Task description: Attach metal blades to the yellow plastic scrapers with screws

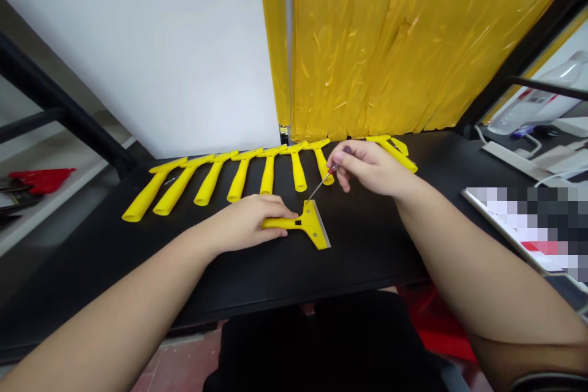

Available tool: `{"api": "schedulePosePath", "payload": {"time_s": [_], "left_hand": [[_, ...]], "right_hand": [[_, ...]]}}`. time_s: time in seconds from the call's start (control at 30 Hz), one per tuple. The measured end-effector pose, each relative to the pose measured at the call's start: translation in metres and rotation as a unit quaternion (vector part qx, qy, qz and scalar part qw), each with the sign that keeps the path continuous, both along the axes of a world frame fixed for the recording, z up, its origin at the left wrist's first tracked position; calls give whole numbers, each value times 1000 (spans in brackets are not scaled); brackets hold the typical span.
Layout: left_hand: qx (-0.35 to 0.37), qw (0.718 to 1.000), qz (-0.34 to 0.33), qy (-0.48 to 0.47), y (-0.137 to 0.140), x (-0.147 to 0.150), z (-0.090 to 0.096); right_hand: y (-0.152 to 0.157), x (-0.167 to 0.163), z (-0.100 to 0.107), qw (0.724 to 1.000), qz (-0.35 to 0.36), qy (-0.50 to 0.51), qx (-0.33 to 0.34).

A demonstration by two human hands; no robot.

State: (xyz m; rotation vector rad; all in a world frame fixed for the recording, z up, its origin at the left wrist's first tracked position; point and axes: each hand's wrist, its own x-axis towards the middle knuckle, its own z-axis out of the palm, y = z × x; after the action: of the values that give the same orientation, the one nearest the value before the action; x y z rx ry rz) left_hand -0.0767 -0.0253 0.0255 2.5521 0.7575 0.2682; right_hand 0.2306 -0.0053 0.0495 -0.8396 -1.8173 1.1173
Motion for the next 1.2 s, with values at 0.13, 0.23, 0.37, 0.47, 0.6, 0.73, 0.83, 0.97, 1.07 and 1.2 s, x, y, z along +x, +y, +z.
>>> {"api": "schedulePosePath", "payload": {"time_s": [0.13,0.23,0.37,0.47,0.6,0.73,0.83,0.97,1.07,1.2], "left_hand": [[-5,1000,3,4,-1,1,0],[-7,1000,3,6,-2,2,2],[-9,1000,7,5,-3,4,3],[-14,1000,7,1,-2,5,2],[-30,999,9,-9,-2,5,-1],[-36,999,12,-14,-1,6,-3],[-40,999,13,-20,-1,6,-5],[-44,998,13,-34,0,6,-7],[-48,998,16,-35,-1,7,-7],[-51,998,18,-32,-3,9,-4]], "right_hand": [[-10,-11,-1,986,-33,-106,124],[-11,-20,-6,968,-66,-147,194],[-8,-25,-14,960,-76,-165,215],[-7,-26,-16,961,-81,-163,210],[-11,-29,-15,962,-98,-158,200],[-18,-34,-14,959,-114,-148,211],[-22,-38,-13,956,-116,-145,227],[-27,-43,-14,954,-127,-134,238],[-30,-48,-16,953,-140,-118,241],[-33,-52,-17,951,-162,-115,239]]}}
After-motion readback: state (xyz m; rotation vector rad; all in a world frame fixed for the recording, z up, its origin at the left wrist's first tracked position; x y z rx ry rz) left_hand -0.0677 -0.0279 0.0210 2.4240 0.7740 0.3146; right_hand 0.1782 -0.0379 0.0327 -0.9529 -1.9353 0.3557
